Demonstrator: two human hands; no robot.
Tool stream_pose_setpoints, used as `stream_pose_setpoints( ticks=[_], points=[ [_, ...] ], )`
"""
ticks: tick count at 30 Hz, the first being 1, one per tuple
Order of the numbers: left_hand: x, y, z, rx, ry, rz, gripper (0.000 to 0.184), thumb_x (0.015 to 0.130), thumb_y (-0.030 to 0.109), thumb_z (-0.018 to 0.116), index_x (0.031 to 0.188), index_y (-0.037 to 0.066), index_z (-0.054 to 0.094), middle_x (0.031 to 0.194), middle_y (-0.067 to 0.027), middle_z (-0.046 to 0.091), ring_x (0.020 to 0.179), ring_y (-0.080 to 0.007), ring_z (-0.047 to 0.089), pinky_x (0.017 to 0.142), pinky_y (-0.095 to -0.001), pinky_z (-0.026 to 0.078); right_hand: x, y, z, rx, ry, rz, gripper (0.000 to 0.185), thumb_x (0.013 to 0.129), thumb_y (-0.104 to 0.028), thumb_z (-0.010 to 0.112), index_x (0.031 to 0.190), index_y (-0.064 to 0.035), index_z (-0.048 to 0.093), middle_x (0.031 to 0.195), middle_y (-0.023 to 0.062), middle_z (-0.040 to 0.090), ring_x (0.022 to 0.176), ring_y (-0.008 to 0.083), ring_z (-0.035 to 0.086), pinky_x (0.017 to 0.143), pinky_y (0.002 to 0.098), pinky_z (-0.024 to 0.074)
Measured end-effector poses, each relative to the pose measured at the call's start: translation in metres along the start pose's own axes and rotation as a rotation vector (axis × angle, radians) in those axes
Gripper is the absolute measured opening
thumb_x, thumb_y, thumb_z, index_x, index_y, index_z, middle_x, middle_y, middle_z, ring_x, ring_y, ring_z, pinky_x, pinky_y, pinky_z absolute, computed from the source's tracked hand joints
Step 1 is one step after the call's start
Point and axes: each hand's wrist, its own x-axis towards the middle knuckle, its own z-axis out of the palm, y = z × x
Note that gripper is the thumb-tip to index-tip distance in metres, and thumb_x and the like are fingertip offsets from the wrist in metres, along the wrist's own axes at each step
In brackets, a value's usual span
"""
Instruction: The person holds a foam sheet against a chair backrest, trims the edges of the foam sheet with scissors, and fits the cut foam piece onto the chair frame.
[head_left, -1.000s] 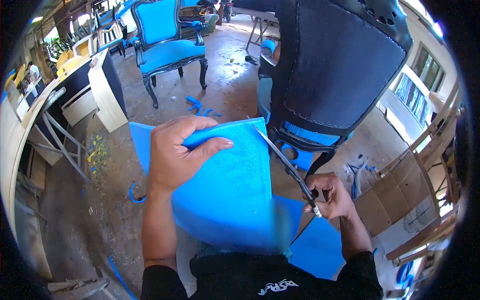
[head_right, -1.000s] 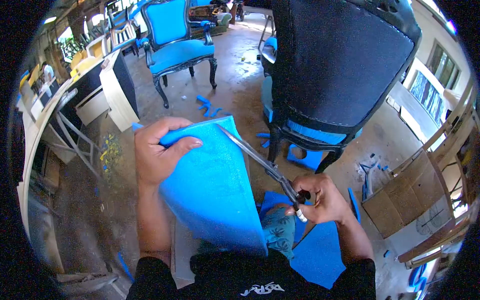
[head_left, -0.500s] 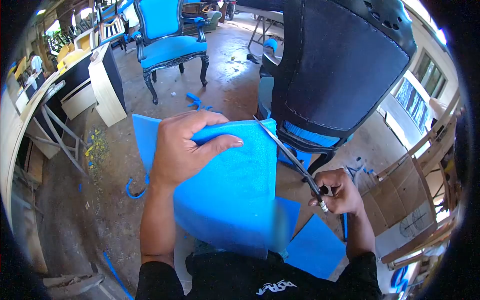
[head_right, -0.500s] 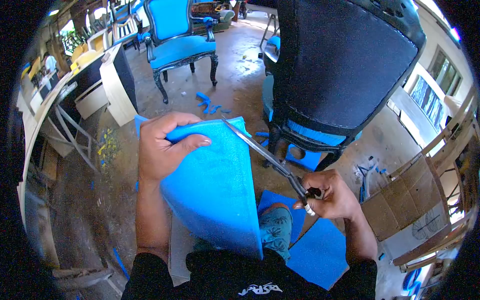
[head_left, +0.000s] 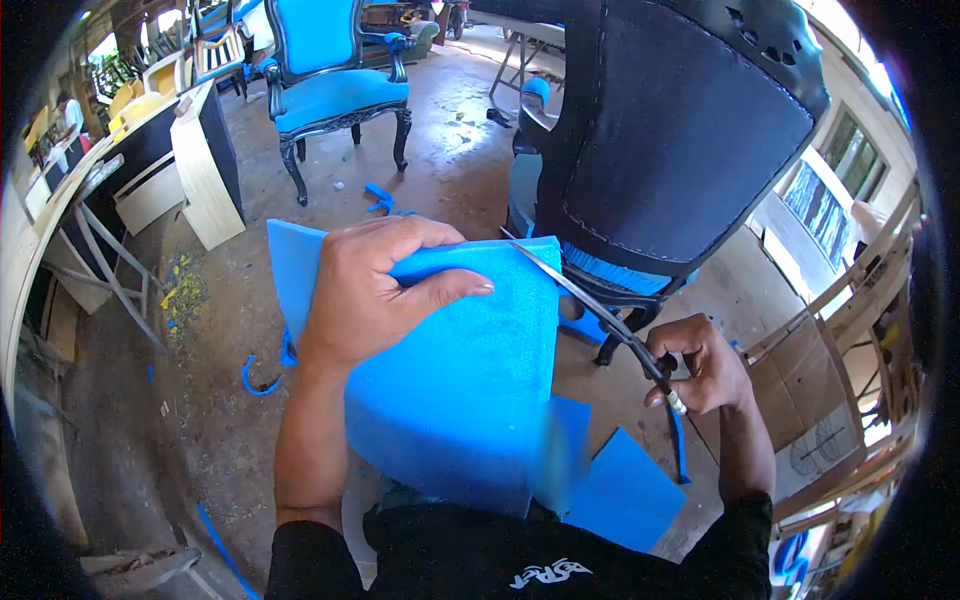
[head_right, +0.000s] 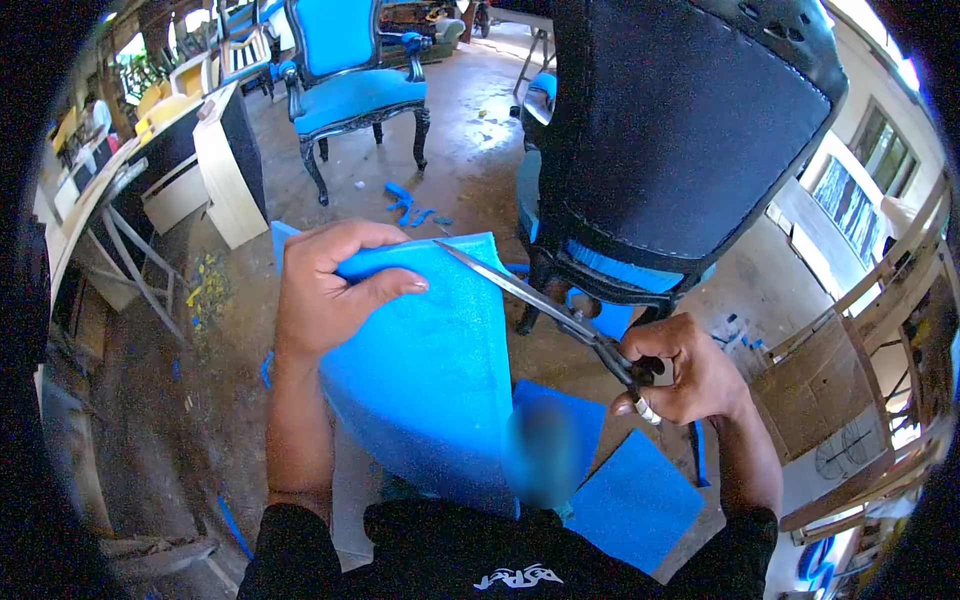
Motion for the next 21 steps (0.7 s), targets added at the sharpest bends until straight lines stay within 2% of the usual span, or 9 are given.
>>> stream_pose_setpoints(
  ticks=[1,8,15,20,21],
  points=[
    [0.000,0.000,0.000,-0.001,-0.022,0.022,0.027,0.069,0.013,0.085,0.087,0.000,0.070,0.077,-0.0073,0.069,0.069,-0.0117,0.066,0.063,-0.0256,0.051,0.001,-0.001,-0.001,-0.001,-0.001,-0.001,0.037,0.066,-0.021,0.085,0.063,-0.0042,0.052,0.057,0.0051,0.047,0.053,0.0167,0.044,0.051,0.0341,0.0324],
    [-0.001,-0.004,0.002,-0.017,-0.030,0.023,0.026,0.068,0.012,0.085,0.086,0.000,0.070,0.077,-0.0076,0.070,0.069,-0.0118,0.067,0.063,-0.0253,0.051,0.002,0.002,-0.007,-0.020,-0.044,-0.002,0.035,0.068,-0.018,0.083,0.063,-0.0038,0.052,0.058,0.0045,0.046,0.054,0.0163,0.043,0.050,0.0335,0.0306],
    [0.000,-0.004,0.001,-0.037,-0.025,0.058,0.028,0.068,0.013,0.086,0.086,0.000,0.069,0.077,-0.0083,0.070,0.070,-0.0135,0.068,0.063,-0.0255,0.052,0.003,-0.006,-0.009,-0.016,-0.096,0.016,0.025,0.071,-0.008,0.079,0.066,-0.0012,0.055,0.060,0.0057,0.049,0.054,0.0166,0.046,0.050,0.0348,0.0323],
    [0.001,-0.003,-0.002,-0.055,-0.036,0.079,0.029,0.067,0.013,0.087,0.086,0.000,0.070,0.078,-0.0083,0.070,0.070,-0.0140,0.068,0.063,-0.0257,0.052,0.002,-0.009,-0.009,0.034,-0.089,0.040,0.021,0.071,-0.007,0.078,0.068,-0.0008,0.058,0.061,0.0064,0.051,0.055,0.0169,0.048,0.051,0.0346,0.0338],
    [0.001,-0.002,-0.003,-0.051,-0.030,0.067,0.029,0.067,0.017,0.087,0.085,0.001,0.070,0.077,-0.0089,0.070,0.068,-0.0161,0.068,0.061,-0.0271,0.051,0.002,-0.010,-0.009,0.073,-0.085,0.052,0.020,0.071,-0.007,0.078,0.069,-0.0007,0.058,0.061,0.0066,0.052,0.055,0.0170,0.049,0.051,0.0344,0.0343]
  ],
)
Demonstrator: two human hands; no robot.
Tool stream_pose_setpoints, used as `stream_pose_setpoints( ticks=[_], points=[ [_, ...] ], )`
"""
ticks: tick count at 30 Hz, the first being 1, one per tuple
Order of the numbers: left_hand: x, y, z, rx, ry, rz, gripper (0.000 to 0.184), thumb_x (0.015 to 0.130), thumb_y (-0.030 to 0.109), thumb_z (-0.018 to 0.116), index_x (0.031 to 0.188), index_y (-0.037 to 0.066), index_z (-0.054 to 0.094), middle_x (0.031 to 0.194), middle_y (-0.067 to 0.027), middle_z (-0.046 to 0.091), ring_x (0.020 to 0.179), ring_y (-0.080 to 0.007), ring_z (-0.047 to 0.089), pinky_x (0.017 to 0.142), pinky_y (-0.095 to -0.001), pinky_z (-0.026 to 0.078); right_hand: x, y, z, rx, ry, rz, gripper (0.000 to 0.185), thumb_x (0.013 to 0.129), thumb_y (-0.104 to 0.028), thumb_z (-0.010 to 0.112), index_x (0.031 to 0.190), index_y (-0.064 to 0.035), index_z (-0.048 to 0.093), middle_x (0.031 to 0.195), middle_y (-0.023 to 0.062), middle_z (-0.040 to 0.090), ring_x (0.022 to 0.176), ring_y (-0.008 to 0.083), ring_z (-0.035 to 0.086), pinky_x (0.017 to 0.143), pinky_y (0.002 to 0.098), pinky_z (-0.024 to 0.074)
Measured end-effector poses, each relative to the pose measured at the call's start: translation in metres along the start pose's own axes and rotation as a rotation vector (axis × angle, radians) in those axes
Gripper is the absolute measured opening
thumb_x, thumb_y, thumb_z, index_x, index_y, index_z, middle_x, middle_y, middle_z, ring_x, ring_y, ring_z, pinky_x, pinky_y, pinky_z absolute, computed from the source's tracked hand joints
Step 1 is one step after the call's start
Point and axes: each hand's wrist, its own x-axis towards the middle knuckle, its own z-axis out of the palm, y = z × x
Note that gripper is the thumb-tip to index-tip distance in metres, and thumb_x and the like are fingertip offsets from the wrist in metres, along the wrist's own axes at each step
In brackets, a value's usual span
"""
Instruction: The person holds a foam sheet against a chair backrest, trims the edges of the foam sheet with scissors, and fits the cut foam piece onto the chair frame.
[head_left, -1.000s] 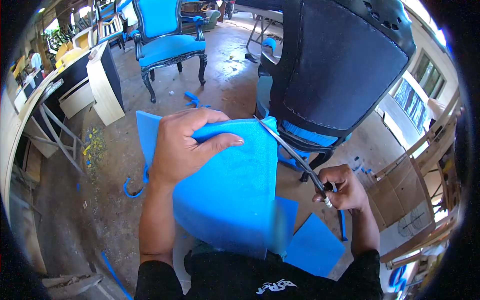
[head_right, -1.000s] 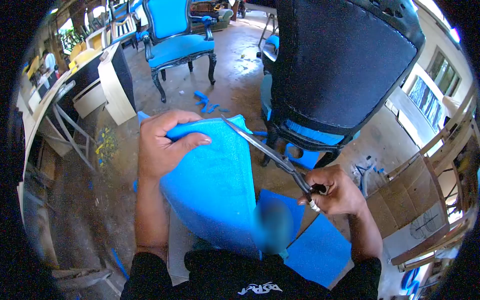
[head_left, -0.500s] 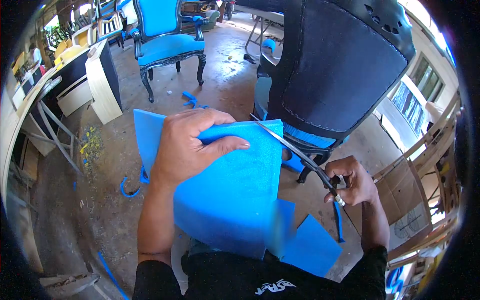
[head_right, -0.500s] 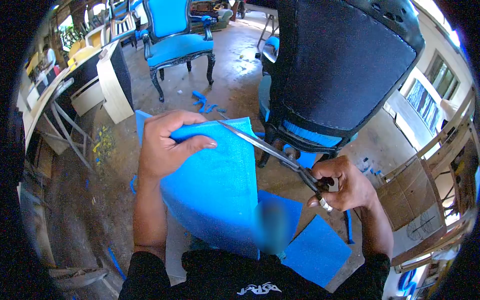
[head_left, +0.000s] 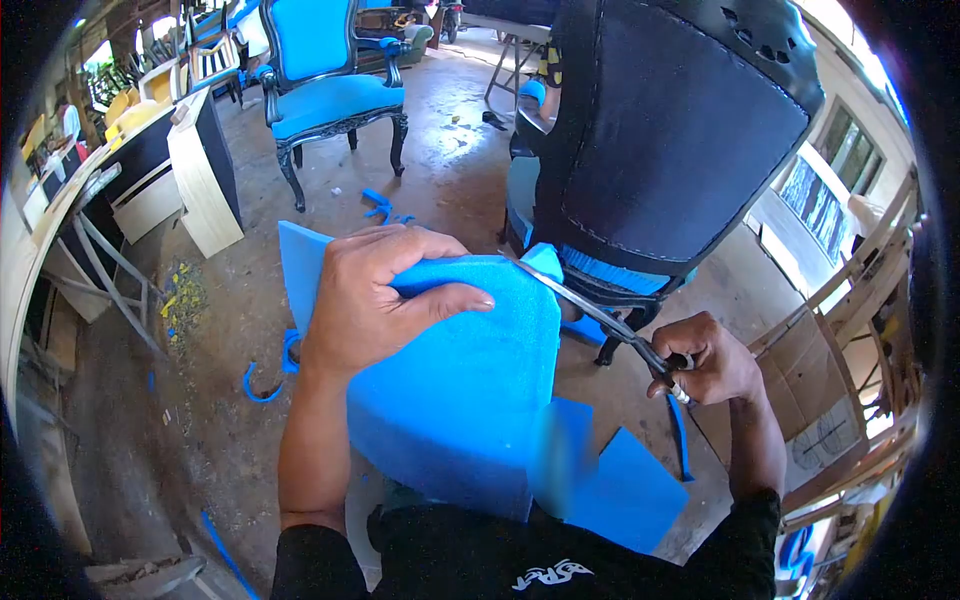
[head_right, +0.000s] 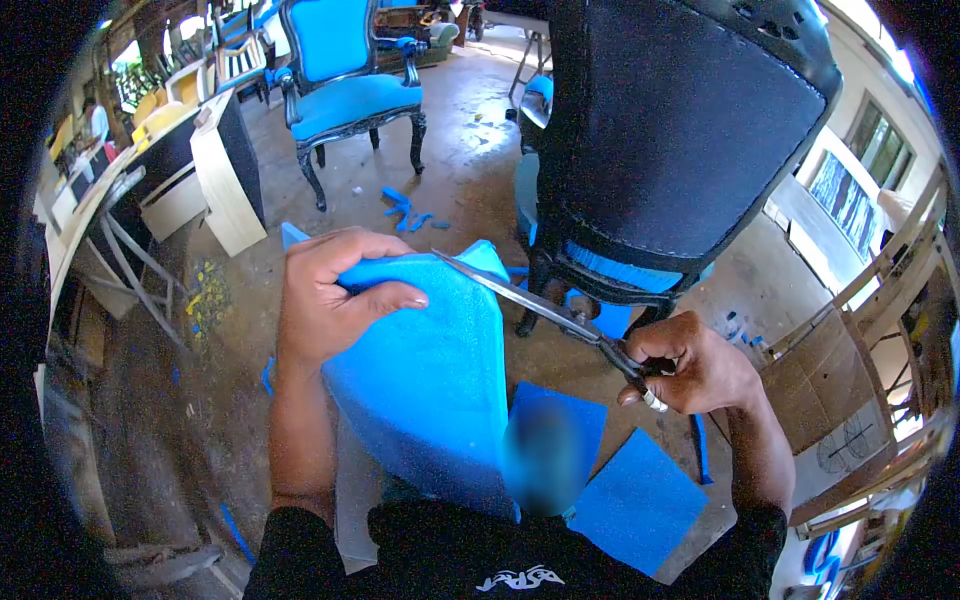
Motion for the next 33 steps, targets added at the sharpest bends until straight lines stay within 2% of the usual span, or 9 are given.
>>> stream_pose_setpoints(
  ticks=[7,9,14,20,23,28,30,32,33],
  points=[
    [-0.003,-0.002,-0.006,0.046,0.067,-0.038,0.029,0.068,0.019,0.087,0.084,0.002,0.070,0.077,-0.0098,0.070,0.067,-0.0175,0.067,0.060,-0.0283,0.051,-0.002,0.023,0.015,0.006,0.100,-0.001,0.020,0.075,-0.006,0.077,0.070,-0.0012,0.058,0.063,0.0028,0.051,0.057,0.0123,0.047,0.052,0.0308,0.0345],
    [-0.003,0.002,-0.011,0.078,0.098,-0.117,0.028,0.069,0.018,0.086,0.084,0.001,0.070,0.077,-0.0090,0.070,0.068,-0.0152,0.067,0.061,-0.0276,0.051,0.000,0.036,0.033,0.280,0.320,0.063,0.023,0.075,-0.010,0.079,0.074,-0.0028,0.057,0.066,-0.0009,0.051,0.059,0.0096,0.046,0.053,0.0290,0.0339],
    [0.006,0.003,-0.035,0.248,0.385,-0.297,0.019,0.076,0.013,0.081,0.086,0.000,0.070,0.074,-0.0031,0.068,0.069,-0.0063,0.058,0.062,-0.0232,0.047,0.008,0.094,0.104,0.761,0.309,-0.038,0.049,0.077,-0.050,0.076,0.084,-0.0038,0.061,0.075,0.0019,0.060,0.064,0.0111,0.053,0.058,0.0261,0.0411],
    [0.006,0.003,-0.068,0.330,0.588,-0.352,0.019,0.081,0.016,0.078,0.086,0.000,0.069,0.073,0.0008,0.064,0.067,-0.0041,0.053,0.061,-0.0215,0.043,-0.004,0.173,0.203,0.965,0.406,0.143,0.073,0.069,-0.072,0.071,0.092,-0.0037,0.064,0.076,0.0047,0.063,0.070,0.0138,0.059,0.060,0.0271,0.0425],
    [0.009,0.013,-0.081,0.389,0.656,-0.372,0.022,0.083,0.019,0.077,0.085,-0.001,0.068,0.074,0.0001,0.065,0.070,-0.0037,0.054,0.063,-0.0208,0.043,0.013,0.170,0.221,1.092,0.518,0.071,0.075,0.068,-0.076,0.067,0.093,-0.0046,0.064,0.075,0.0039,0.062,0.070,0.0138,0.059,0.059,0.0278,0.0424],
    [0.015,0.034,-0.105,0.536,0.802,-0.249,0.022,0.082,0.019,0.077,0.087,-0.001,0.068,0.078,-0.0035,0.067,0.077,-0.0097,0.059,0.073,-0.0259,0.047,0.065,0.122,0.192,1.023,0.789,-0.033,0.029,0.078,-0.031,0.078,0.087,-0.0070,0.065,0.074,0.0010,0.063,0.058,0.0115,0.057,0.051,0.0233,0.0409],
    [0.013,0.044,-0.126,0.856,0.866,-0.146,0.024,0.082,0.019,0.077,0.088,-0.002,0.068,0.084,-0.0071,0.068,0.082,-0.0143,0.061,0.079,-0.0289,0.048,0.075,0.087,0.165,0.983,0.821,-0.049,0.028,0.079,-0.029,0.077,0.087,-0.0062,0.064,0.074,-0.0002,0.061,0.060,0.0100,0.056,0.053,0.0233,0.0415],
    [0.012,0.054,-0.135,0.878,0.959,-0.033,0.038,0.081,0.020,0.077,0.109,-0.002,0.064,0.105,-0.0154,0.065,0.096,-0.0224,0.061,0.089,-0.0348,0.047,0.078,0.052,0.138,0.901,0.837,-0.089,0.025,0.081,-0.026,0.075,0.089,-0.0044,0.063,0.075,-0.0013,0.058,0.065,0.0079,0.054,0.057,0.0226,0.0417],
    [0.015,0.076,-0.127,1.231,0.854,0.066,0.051,0.081,0.020,0.077,0.122,-0.003,0.056,0.121,-0.0190,0.059,0.110,-0.0294,0.057,0.099,-0.0398,0.042,0.073,0.028,0.121,0.828,0.796,-0.103,0.023,0.082,-0.024,0.074,0.089,-0.0044,0.064,0.075,-0.0019,0.058,0.066,0.0080,0.054,0.058,0.0230,0.0421]
  ],
)
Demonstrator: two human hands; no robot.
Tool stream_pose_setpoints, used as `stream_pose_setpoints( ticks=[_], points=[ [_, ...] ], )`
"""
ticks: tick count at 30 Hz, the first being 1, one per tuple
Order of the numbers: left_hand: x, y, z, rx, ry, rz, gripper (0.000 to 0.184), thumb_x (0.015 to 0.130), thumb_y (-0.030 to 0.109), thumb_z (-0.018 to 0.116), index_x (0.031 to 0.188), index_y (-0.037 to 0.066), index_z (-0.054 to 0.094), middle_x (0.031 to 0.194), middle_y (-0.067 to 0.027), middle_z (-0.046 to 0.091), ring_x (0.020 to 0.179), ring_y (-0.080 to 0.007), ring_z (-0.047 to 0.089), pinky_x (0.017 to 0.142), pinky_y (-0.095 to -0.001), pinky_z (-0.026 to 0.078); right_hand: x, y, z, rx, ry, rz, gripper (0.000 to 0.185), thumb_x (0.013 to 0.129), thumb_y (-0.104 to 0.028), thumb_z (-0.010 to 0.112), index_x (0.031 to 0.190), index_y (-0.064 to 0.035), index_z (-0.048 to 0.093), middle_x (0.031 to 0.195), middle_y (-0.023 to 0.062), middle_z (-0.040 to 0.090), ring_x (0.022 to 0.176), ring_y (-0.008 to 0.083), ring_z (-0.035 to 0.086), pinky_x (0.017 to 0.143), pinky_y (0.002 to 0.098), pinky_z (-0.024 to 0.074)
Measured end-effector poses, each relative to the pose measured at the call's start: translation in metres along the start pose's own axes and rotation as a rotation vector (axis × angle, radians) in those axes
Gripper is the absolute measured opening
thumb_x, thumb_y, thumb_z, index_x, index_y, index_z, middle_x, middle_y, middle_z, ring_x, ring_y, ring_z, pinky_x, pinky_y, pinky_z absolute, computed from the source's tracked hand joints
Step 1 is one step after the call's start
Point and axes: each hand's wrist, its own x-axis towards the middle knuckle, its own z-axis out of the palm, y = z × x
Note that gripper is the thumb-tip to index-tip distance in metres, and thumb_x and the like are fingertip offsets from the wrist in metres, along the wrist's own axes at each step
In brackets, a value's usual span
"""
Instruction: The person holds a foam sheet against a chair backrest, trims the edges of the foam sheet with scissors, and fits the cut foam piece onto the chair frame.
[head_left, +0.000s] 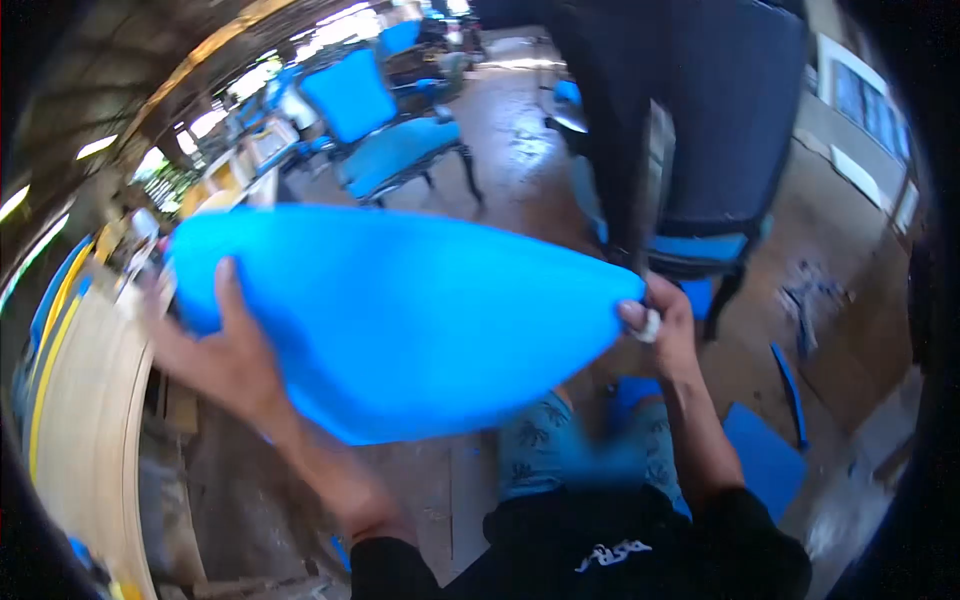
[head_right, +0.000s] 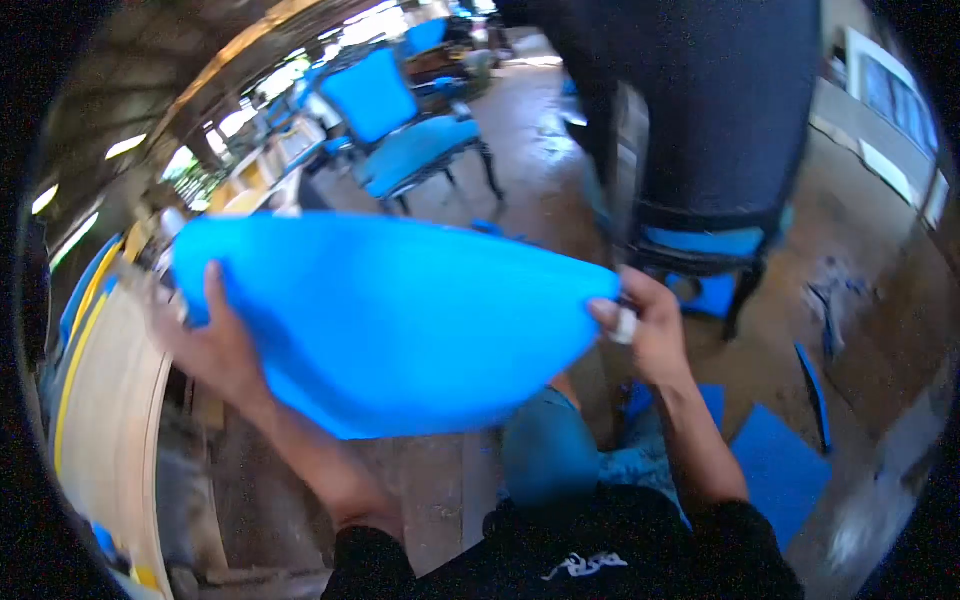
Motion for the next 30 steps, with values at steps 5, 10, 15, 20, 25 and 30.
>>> stream_pose_setpoints(
  ticks=[5,10,15,20,25,30],
  points=[
    [-0.040,0.101,-0.022,-0.259,-0.414,0.640,0.068,0.074,0.054,0.076,0.122,0.010,0.060,0.124,-0.0175,0.060,0.114,-0.0364,0.058,0.092,-0.0480,0.044,0.016,-0.057,0.032,0.092,-0.312,-0.154,0.016,0.083,-0.014,0.075,0.083,-0.0029,0.063,0.073,-0.0039,0.056,0.067,0.0042,0.050,0.058,0.0225,0.0380],
    [-0.059,0.109,0.006,-0.542,-0.683,0.476,0.037,0.077,0.040,0.078,0.098,0.011,0.067,0.087,-0.0092,0.069,0.074,-0.0272,0.067,0.061,-0.0364,0.050,0.013,-0.074,0.044,0.032,-0.432,-0.203,0.012,0.086,-0.012,0.072,0.089,-0.0017,0.066,0.071,-0.0057,0.054,0.068,0.0023,0.048,0.056,0.0222,0.0354],
    [-0.042,0.092,0.008,-0.701,-0.760,0.120,0.024,0.080,0.026,0.077,0.089,0.007,0.066,0.078,-0.0119,0.067,0.066,-0.0277,0.067,0.056,-0.0350,0.049,-0.016,-0.066,0.015,-0.052,-0.296,-0.086,0.015,0.084,-0.013,0.072,0.085,-0.0015,0.063,0.076,-0.0030,0.056,0.073,0.0049,0.051,0.064,0.0219,0.0393],
    [-0.045,0.096,0.013,-0.796,-0.714,0.091,0.020,0.081,0.022,0.076,0.090,0.007,0.066,0.079,-0.0119,0.068,0.066,-0.0283,0.067,0.057,-0.0352,0.050,-0.050,-0.025,-0.030,-0.115,-0.268,0.017,0.019,0.076,-0.014,0.075,0.082,-0.0021,0.061,0.075,0.0008,0.057,0.073,0.0093,0.053,0.068,0.0256,0.0410],
    [-0.058,0.102,0.016,-0.839,-0.751,0.109,0.021,0.081,0.021,0.076,0.090,0.006,0.066,0.081,-0.0117,0.069,0.068,-0.0287,0.067,0.059,-0.0354,0.051,-0.055,-0.034,-0.052,-0.251,-0.385,0.007,0.021,0.072,-0.013,0.078,0.077,-0.0019,0.061,0.073,0.0039,0.061,0.071,0.0107,0.055,0.064,0.0274,0.0426],
    [-0.062,0.106,0.017,-0.831,-0.749,0.076,0.025,0.078,0.022,0.079,0.091,0.006,0.065,0.081,-0.0120,0.069,0.070,-0.0295,0.068,0.060,-0.0363,0.052,-0.050,-0.054,-0.051,-0.353,-0.436,0.012,0.021,0.073,-0.014,0.079,0.077,-0.0016,0.062,0.073,0.0054,0.062,0.071,0.0118,0.057,0.065,0.0283,0.0438]
  ],
)
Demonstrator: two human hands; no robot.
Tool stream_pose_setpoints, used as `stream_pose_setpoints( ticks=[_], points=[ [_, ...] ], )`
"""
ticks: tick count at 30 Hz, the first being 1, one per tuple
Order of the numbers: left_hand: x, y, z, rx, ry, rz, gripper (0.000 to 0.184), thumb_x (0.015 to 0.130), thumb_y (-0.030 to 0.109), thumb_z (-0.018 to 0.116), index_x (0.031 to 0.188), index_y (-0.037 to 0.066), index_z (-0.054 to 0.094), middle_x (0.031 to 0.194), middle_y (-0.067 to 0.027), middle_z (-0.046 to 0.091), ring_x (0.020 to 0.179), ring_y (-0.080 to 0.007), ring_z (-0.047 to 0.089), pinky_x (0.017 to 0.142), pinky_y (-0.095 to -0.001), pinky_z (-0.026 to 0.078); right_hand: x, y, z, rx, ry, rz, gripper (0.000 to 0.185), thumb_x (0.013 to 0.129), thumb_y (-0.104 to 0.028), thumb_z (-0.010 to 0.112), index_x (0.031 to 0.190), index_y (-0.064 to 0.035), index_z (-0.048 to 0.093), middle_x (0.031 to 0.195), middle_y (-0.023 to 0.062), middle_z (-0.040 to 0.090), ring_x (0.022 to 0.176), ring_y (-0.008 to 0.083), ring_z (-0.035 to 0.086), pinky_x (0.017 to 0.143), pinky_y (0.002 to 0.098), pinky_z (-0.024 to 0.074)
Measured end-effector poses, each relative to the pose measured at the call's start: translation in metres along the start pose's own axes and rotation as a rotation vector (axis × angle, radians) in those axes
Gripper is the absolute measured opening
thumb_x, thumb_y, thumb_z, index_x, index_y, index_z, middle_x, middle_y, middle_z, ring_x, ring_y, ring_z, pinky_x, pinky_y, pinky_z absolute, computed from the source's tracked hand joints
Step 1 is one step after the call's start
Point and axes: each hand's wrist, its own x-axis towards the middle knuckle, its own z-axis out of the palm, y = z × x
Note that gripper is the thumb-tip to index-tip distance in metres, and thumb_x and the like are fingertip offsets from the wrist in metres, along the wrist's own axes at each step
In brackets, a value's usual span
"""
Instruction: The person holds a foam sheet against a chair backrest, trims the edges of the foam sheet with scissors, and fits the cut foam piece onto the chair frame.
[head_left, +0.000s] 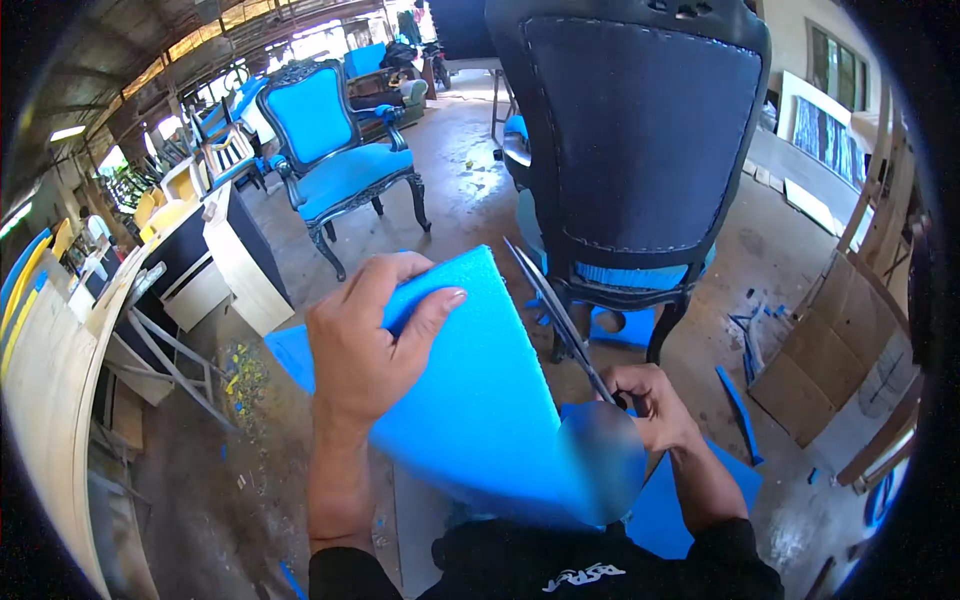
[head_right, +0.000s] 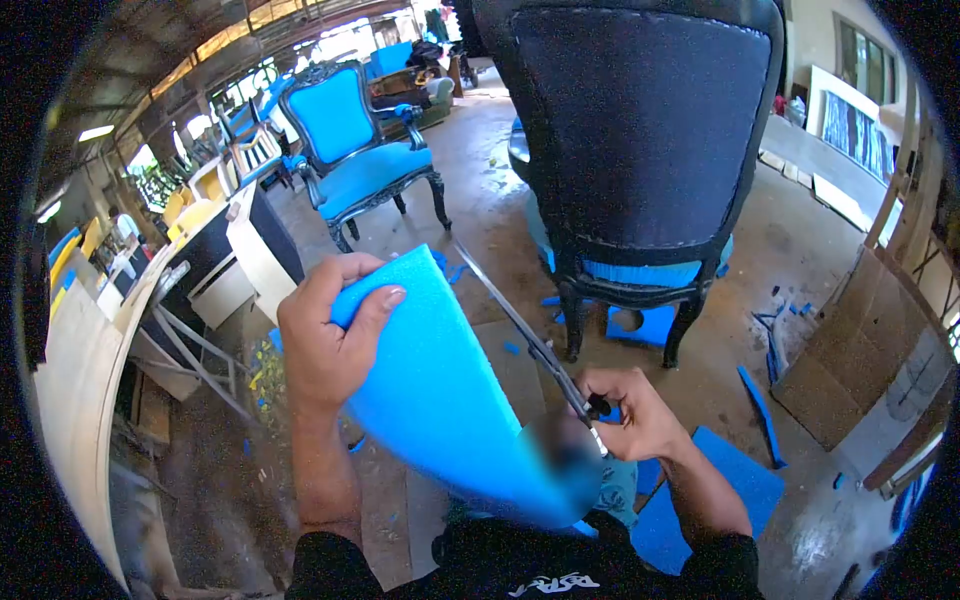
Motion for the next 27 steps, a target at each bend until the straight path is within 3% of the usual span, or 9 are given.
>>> stream_pose_setpoints(
  ticks=[1,3,27],
  points=[
    [0.000,0.000,0.001,0.002,0.010,-0.001,0.025,0.078,0.022,0.079,0.091,0.006,0.065,0.081,-0.0120,0.069,0.070,-0.0295,0.068,0.060,-0.0363,0.052,0.002,-0.001,0.000,-0.019,-0.012,-0.017,0.021,0.073,-0.015,0.079,0.077,-0.0016,0.063,0.073,0.0058,0.062,0.071,0.0122,0.057,0.065,0.0284,0.0441],
    [0.001,0.001,0.002,0.005,0.003,0.029,0.019,0.078,0.008,0.076,0.092,-0.001,0.065,0.084,-0.0131,0.069,0.074,-0.0197,0.067,0.067,-0.0302,0.051,0.004,-0.003,-0.001,-0.033,-0.033,-0.029,0.022,0.073,-0.015,0.079,0.077,-0.0018,0.063,0.073,0.0060,0.062,0.070,0.0123,0.057,0.064,0.0285,0.0436],
    [0.001,-0.006,0.001,-0.023,-0.021,-0.009,0.027,0.075,0.014,0.081,0.092,0.001,0.066,0.087,-0.0125,0.070,0.079,-0.0218,0.069,0.072,-0.0317,0.053,0.015,0.000,-0.011,-0.074,-0.105,-0.012,0.021,0.071,-0.011,0.080,0.074,-0.0021,0.062,0.068,0.0039,0.059,0.065,0.0115,0.054,0.059,0.0284,0.0401]
  ],
)
